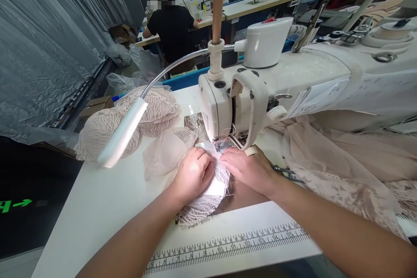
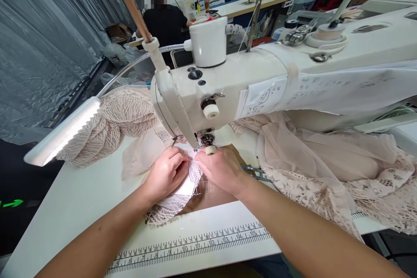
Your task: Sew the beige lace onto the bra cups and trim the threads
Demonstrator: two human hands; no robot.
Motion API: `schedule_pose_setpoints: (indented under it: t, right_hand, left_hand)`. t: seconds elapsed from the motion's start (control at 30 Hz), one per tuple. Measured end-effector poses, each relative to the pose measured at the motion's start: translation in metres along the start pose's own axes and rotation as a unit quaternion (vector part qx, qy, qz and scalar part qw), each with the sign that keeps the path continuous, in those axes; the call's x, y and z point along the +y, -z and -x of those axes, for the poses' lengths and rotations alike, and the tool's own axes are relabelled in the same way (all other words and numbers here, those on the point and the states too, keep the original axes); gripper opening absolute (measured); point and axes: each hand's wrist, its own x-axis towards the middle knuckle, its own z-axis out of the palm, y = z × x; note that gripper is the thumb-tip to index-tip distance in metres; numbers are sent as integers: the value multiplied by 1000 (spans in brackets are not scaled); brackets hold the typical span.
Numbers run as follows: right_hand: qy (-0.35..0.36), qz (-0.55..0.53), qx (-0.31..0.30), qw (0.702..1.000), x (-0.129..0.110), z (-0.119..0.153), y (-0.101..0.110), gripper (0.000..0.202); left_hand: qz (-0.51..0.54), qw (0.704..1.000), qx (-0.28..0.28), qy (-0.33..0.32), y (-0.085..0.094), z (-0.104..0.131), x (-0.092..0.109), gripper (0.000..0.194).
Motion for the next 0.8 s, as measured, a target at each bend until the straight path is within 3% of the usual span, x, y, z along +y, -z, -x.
schedule_pose_setpoints:
  t: [0.2, 0.57, 0.8]
  right_hand:
    - [-13, -10, -53, 998, 2, -1, 1, 30]
    - [-21, -9, -16, 1000, -5, 7, 6, 29]
    - [-30, 4, 12, 999, -3, 3, 0, 28]
  left_hand:
    - [24, 1000, -10, -12, 2, -1, -1, 16]
    - [16, 999, 6, -34, 2, -2, -1, 16]
    - [22, 1000, 0, -6, 6, -2, 3, 11]
